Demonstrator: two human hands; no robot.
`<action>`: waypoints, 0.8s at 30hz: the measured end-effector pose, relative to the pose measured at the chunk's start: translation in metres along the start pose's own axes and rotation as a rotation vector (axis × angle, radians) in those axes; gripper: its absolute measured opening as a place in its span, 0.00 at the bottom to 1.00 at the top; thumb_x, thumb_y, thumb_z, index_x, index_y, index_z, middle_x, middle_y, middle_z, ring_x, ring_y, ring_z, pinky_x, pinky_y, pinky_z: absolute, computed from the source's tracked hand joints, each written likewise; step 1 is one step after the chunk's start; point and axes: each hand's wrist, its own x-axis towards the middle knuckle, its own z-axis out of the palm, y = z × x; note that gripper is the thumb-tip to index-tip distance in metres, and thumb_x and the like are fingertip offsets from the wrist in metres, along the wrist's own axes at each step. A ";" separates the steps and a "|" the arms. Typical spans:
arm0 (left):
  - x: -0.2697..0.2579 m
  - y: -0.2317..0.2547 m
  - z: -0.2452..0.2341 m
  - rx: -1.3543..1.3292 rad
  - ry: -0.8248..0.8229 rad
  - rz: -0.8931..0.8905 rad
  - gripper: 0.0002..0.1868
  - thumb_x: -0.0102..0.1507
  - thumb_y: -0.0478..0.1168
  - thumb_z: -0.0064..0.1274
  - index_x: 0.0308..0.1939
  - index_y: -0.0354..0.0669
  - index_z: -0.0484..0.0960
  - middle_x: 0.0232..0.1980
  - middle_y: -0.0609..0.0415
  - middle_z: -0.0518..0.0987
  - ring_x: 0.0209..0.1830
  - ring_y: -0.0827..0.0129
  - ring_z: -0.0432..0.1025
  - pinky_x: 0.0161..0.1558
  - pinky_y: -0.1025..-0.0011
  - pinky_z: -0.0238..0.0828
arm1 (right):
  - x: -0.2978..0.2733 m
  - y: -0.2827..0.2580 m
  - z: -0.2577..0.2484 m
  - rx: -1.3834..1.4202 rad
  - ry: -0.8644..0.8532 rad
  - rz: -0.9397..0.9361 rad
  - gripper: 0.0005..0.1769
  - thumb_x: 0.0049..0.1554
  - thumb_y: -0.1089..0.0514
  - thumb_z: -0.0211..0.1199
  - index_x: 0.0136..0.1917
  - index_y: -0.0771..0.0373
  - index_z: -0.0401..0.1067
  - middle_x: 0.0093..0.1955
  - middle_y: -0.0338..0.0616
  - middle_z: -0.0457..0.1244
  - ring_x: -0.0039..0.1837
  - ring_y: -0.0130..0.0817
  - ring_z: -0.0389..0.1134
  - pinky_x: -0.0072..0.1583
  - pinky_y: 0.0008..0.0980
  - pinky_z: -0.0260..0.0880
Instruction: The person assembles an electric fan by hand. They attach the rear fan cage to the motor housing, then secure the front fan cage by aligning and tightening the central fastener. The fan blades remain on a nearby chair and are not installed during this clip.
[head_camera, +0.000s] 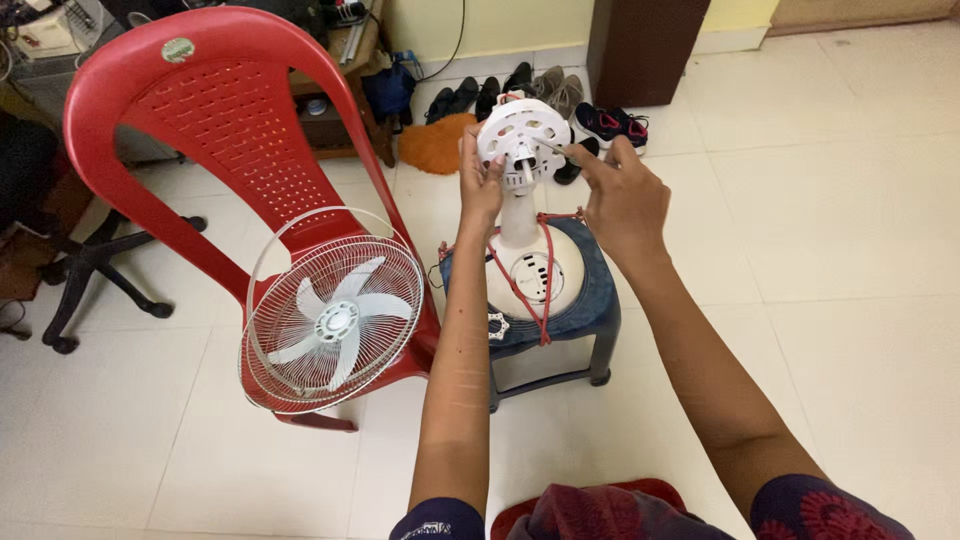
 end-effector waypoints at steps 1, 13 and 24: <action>0.001 0.001 -0.001 0.027 -0.004 0.001 0.27 0.65 0.19 0.45 0.67 0.39 0.66 0.63 0.50 0.66 0.69 0.64 0.63 0.70 0.74 0.52 | 0.001 -0.002 -0.001 0.000 -0.013 -0.003 0.18 0.61 0.62 0.62 0.60 0.43 0.79 0.40 0.38 0.58 0.35 0.34 0.64 0.33 0.37 0.62; 0.002 0.001 -0.002 0.036 -0.032 0.050 0.30 0.65 0.18 0.44 0.70 0.41 0.64 0.66 0.48 0.61 0.73 0.63 0.61 0.71 0.74 0.51 | 0.011 -0.023 -0.006 -0.011 0.040 -0.124 0.24 0.56 0.66 0.61 0.60 0.42 0.80 0.41 0.41 0.58 0.40 0.38 0.66 0.36 0.40 0.64; 0.003 -0.016 -0.008 0.195 -0.013 0.013 0.29 0.65 0.28 0.48 0.71 0.44 0.62 0.66 0.48 0.57 0.70 0.62 0.57 0.73 0.68 0.51 | 0.006 -0.020 -0.006 -0.039 0.047 -0.026 0.18 0.58 0.62 0.63 0.58 0.43 0.81 0.42 0.40 0.59 0.41 0.37 0.67 0.37 0.40 0.63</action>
